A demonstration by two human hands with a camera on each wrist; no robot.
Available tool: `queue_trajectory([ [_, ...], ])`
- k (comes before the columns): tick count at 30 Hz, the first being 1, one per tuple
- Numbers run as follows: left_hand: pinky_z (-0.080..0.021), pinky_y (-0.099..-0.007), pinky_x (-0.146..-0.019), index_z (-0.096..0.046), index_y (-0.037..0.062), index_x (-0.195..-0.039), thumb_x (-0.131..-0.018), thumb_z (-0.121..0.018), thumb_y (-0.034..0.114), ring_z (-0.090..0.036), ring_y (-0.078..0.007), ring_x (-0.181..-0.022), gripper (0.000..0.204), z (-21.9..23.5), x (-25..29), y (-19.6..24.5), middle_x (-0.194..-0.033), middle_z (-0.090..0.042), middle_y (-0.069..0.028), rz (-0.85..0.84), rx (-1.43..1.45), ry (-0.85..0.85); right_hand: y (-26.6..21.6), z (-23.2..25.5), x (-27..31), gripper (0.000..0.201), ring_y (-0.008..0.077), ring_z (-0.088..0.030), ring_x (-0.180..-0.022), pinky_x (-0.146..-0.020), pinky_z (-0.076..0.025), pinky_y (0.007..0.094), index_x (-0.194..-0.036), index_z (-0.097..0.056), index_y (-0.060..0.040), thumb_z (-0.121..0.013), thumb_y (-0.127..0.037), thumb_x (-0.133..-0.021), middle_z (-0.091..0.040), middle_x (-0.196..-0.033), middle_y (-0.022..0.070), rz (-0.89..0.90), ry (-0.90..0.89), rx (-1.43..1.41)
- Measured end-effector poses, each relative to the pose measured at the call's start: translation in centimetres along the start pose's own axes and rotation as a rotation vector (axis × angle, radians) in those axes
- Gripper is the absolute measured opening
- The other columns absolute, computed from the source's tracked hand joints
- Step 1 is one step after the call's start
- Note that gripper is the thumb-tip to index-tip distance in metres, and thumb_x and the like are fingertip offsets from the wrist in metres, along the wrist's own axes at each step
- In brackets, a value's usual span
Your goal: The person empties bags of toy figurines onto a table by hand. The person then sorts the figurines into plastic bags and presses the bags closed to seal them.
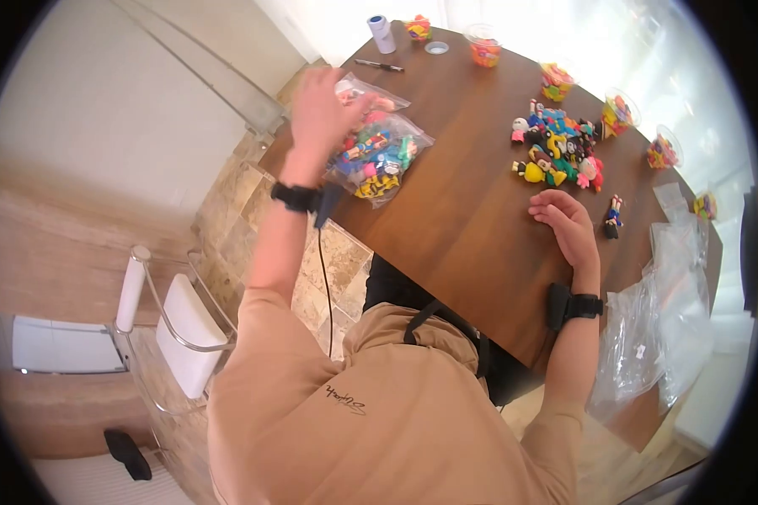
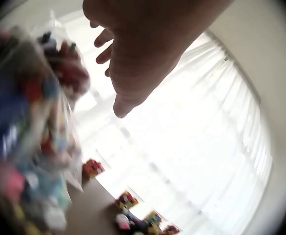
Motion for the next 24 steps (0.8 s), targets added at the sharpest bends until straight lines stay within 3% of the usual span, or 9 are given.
queue_trajectory([
  [2, -0.048, -0.0427, -0.098, -0.066, -0.0002, -0.111, -0.075, -0.074, 0.056, -0.058, -0.0314, -0.119, 0.067, 0.2, -0.6, -2.4, -0.117, -0.066, -0.0153, 0.124, -0.144, 0.005, 0.1, -0.1, 0.0, 0.025, 0.0192, -0.065, -0.103, -0.090, -0.051, 0.0303, -0.119, -0.061, 0.0017, -0.060, -0.005, -0.095, -0.066, -0.115, 0.0119, -0.005, -0.005, -0.004],
  [4, -0.049, -0.0436, -0.097, -0.062, -0.0027, -0.118, -0.064, -0.070, 0.075, -0.058, -0.0324, -0.119, 0.095, -1.4, -0.7, -3.4, -0.122, -0.063, -0.0192, 0.412, 0.131, -0.714, -0.1, -0.1, 0.0, 0.025, 0.0197, -0.065, -0.103, -0.090, -0.051, 0.0304, -0.119, -0.061, 0.0018, -0.060, -0.005, -0.095, -0.066, -0.115, 0.0121, -0.001, -0.006, -0.006],
  [9, -0.051, -0.0420, -0.095, -0.061, -0.0024, -0.121, -0.058, -0.071, 0.076, -0.061, -0.0334, -0.114, 0.101, -1.1, -0.5, -1.4, -0.123, -0.062, -0.0220, 0.265, -0.060, -0.658, -0.2, -0.3, 0.2, 0.024, 0.0204, -0.065, -0.104, -0.090, -0.051, 0.0308, -0.118, -0.061, 0.0018, -0.058, -0.003, -0.095, -0.066, -0.116, 0.0120, -0.004, 0.010, -0.023],
  [12, -0.052, -0.0405, -0.088, -0.059, -0.0036, -0.121, -0.060, -0.077, 0.060, -0.065, -0.0305, -0.107, 0.090, -1.2, -0.3, -1.9, -0.113, -0.067, -0.0194, 0.275, 0.022, -0.609, -0.2, -0.2, 0.2, 0.024, 0.0205, -0.065, -0.105, -0.091, -0.051, 0.0308, -0.118, -0.060, 0.0017, -0.058, -0.003, -0.096, -0.065, -0.117, 0.0120, -0.002, 0.003, -0.041],
  [15, -0.052, -0.0355, -0.085, -0.058, -0.0051, -0.121, -0.061, -0.081, 0.045, -0.066, -0.0253, -0.101, 0.081, -0.8, -0.4, -2.9, -0.107, -0.067, -0.0159, 0.448, 0.287, -0.585, -0.3, -0.2, 0.3, 0.024, 0.0206, -0.065, -0.105, -0.091, -0.051, 0.0308, -0.119, -0.060, 0.0015, -0.058, -0.003, -0.096, -0.065, -0.117, 0.0120, -0.007, 0.006, -0.044],
  [17, -0.052, -0.0300, -0.079, -0.057, -0.0061, -0.120, -0.061, -0.082, 0.030, -0.064, -0.0189, -0.093, 0.073, -1.2, 0.2, -4.4, -0.102, -0.066, -0.0123, 0.557, 0.537, -0.455, -0.4, -0.3, 0.3, 0.024, 0.0206, -0.065, -0.105, -0.091, -0.051, 0.0308, -0.119, -0.060, 0.0015, -0.058, -0.003, -0.096, -0.065, -0.117, 0.0121, -0.002, 0.009, -0.045],
  [19, -0.054, -0.0306, -0.073, -0.058, -0.0039, -0.118, -0.061, -0.081, 0.027, -0.065, -0.0191, -0.089, 0.068, -2.1, 0.4, -6.2, -0.099, -0.066, -0.0130, 0.539, 0.500, -0.393, -0.4, -0.2, 0.3, 0.025, 0.0206, -0.065, -0.105, -0.091, -0.051, 0.0309, -0.120, -0.060, 0.0015, -0.058, -0.003, -0.095, -0.065, -0.117, 0.0122, -0.001, 0.008, -0.050],
  [22, -0.053, -0.0307, -0.068, -0.059, -0.0018, -0.113, -0.067, -0.080, 0.023, -0.065, -0.0169, -0.088, 0.057, -1.6, 0.9, -7.2, -0.100, -0.065, -0.0103, 0.628, 0.735, -0.432, -0.3, -0.2, 0.2, 0.025, 0.0206, -0.065, -0.105, -0.091, -0.051, 0.0309, -0.120, -0.060, 0.0015, -0.059, -0.004, -0.095, -0.065, -0.117, 0.0123, 0.002, -0.010, -0.053],
  [24, -0.052, -0.0328, -0.066, -0.059, 0.0000, -0.108, -0.074, -0.076, 0.017, -0.064, -0.0169, -0.088, 0.041, -0.8, 1.1, -6.9, -0.104, -0.064, -0.0091, 0.773, 1.129, -0.360, -0.3, -0.2, 0.2, 0.026, 0.0202, -0.065, -0.105, -0.091, -0.051, 0.0309, -0.120, -0.060, 0.0015, -0.060, -0.004, -0.095, -0.065, -0.117, 0.0120, 0.001, -0.015, -0.057],
])
Point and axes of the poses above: each hand's wrist, its own x-axis away from the middle knuckle, its own z-axis out of the back of the hand, y = z × x, the point moved 3 cm from there along -x, towards the middle knuckle
